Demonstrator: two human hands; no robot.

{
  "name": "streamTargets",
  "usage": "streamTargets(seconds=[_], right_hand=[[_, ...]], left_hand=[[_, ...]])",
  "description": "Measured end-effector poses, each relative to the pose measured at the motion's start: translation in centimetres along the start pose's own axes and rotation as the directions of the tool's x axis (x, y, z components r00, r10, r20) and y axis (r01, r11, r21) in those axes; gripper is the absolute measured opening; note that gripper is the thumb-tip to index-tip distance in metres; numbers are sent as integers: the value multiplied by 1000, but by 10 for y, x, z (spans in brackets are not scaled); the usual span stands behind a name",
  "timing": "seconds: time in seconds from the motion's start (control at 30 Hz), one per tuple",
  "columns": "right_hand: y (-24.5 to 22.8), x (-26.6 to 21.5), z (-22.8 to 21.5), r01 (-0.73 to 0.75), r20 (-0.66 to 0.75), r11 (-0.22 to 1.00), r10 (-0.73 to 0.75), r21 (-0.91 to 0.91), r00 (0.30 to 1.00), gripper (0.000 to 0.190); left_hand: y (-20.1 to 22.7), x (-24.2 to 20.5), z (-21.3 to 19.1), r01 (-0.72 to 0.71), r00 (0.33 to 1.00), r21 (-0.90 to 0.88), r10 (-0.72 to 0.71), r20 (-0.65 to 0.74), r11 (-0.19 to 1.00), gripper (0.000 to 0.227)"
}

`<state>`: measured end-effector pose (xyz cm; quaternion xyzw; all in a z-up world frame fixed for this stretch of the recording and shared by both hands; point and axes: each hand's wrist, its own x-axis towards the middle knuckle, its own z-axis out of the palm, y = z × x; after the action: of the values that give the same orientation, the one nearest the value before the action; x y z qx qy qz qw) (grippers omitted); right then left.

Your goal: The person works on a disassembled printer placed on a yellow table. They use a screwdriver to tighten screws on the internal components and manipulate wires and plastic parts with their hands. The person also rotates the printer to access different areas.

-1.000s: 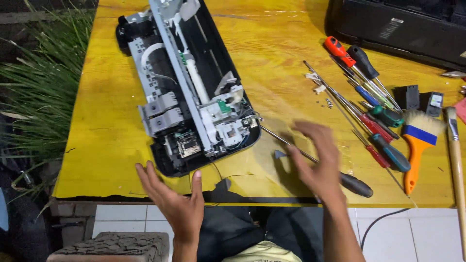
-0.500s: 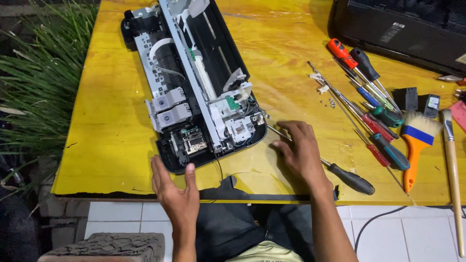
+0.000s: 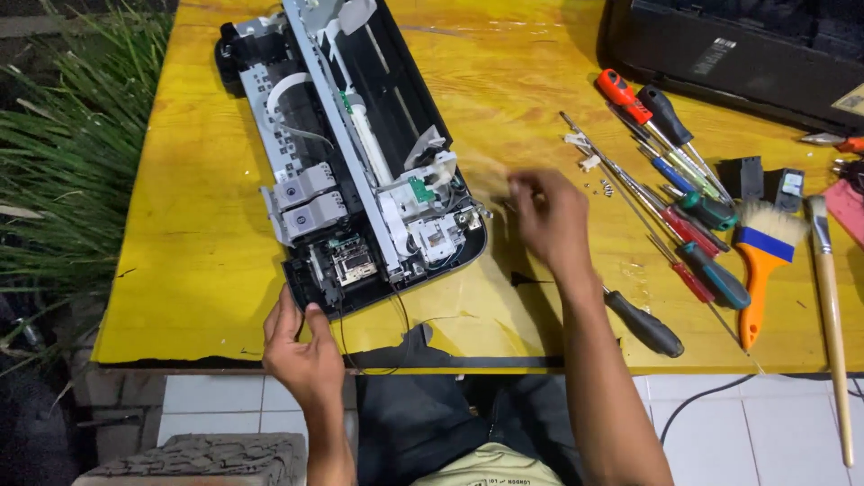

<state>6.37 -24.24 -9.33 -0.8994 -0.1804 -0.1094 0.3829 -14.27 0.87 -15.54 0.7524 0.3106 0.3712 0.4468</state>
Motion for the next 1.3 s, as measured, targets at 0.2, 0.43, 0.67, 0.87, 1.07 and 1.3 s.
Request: streamTargets(seconds=[0.2, 0.43, 0.67, 0.87, 1.07, 1.3], right_hand=[[-33, 79, 16, -389, 593, 921, 302, 21, 746, 24], [-7, 89, 39, -311, 611, 950, 253, -11, 750, 10], [8, 82, 58, -137, 549, 990, 128, -25, 826, 15], [-10, 57, 68, -133, 527, 991, 130, -34, 840, 20], [-31, 25, 78, -191, 469, 981, 188, -43, 863, 23], [-44, -4, 95, -286, 437, 958, 258, -2, 861, 19]], left_hand=[[-15, 1, 1, -64, 997, 148, 69, -30, 987, 40], [-11, 4, -1, -41, 999, 128, 43, -17, 991, 40], [0, 16, -9, 47, 999, 49, -48, 7, 998, 41], [-10, 74, -26, -11, 996, -66, 16, 88, 998, 38], [-56, 132, -37, -26, 977, -143, 55, 206, 989, 35], [-76, 189, -37, -55, 942, -167, 107, 318, 984, 33]])
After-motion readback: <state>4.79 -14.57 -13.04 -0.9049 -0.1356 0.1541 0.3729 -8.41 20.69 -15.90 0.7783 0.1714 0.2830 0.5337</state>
